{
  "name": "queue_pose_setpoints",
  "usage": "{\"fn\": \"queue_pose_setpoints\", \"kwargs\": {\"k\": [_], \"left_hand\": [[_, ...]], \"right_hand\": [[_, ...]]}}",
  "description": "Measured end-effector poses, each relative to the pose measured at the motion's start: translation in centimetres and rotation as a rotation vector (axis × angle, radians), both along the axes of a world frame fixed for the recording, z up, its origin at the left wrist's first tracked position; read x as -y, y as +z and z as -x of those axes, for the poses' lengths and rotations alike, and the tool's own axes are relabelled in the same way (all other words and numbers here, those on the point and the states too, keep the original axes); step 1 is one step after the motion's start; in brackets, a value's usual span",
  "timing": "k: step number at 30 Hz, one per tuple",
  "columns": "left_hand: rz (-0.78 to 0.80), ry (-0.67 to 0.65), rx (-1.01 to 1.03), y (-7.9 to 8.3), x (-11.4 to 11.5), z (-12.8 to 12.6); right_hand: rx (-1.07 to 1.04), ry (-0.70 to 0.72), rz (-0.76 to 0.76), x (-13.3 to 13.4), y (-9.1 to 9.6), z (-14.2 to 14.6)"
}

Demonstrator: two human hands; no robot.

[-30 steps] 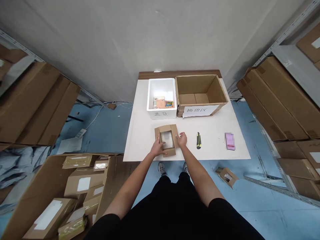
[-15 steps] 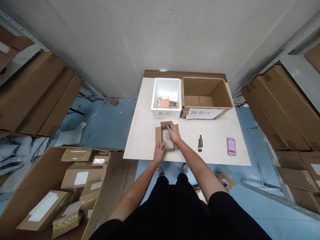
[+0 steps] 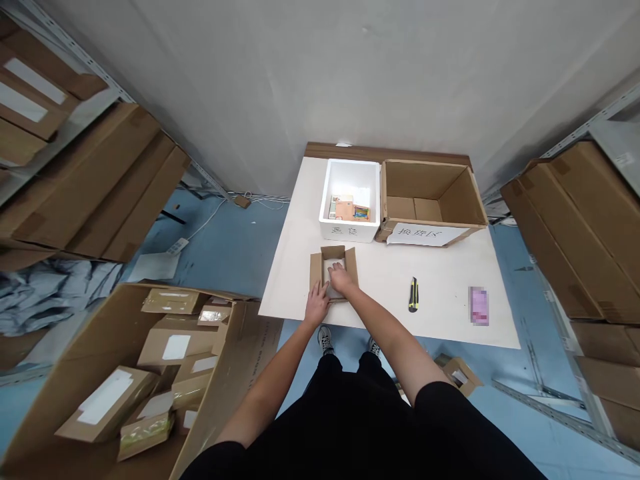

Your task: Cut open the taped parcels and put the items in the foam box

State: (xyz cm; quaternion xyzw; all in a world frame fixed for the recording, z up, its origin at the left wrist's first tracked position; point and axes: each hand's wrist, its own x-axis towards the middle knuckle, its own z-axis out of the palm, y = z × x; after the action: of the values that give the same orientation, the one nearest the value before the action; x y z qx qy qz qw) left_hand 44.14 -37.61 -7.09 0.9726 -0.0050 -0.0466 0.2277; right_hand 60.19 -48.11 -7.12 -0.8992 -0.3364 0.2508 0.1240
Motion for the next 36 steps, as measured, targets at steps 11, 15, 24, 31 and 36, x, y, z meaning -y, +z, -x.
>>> {"fn": "queue_pose_setpoints", "kwargs": {"k": [11, 15, 24, 31, 36], "left_hand": [[0.038, 0.022, 0.028, -2.1, -1.7, 1.4], [0.061, 0.033, 0.028, -2.3, -1.6, 1.3], [0.059, 0.049, 0.019, -2.5, -1.7, 1.2], [0.008, 0.033, -0.008, -1.0, -2.6, -0.2], [-0.066, -0.011, -0.044, -0.6, -3.6, -0.6]], "right_hand": [[-0.150, -0.058, 0.285, -4.5, -6.5, -1.4], [-0.129, -0.045, 0.279, -4.4, -6.1, -1.2], [-0.051, 0.029, 0.141, -3.8, -0.7, -0.4], [0.002, 0.069, -0.043, 0.1, 7.0, 0.1], [0.024, -0.149, -0.390, 5.6, 10.9, -1.9]]}}
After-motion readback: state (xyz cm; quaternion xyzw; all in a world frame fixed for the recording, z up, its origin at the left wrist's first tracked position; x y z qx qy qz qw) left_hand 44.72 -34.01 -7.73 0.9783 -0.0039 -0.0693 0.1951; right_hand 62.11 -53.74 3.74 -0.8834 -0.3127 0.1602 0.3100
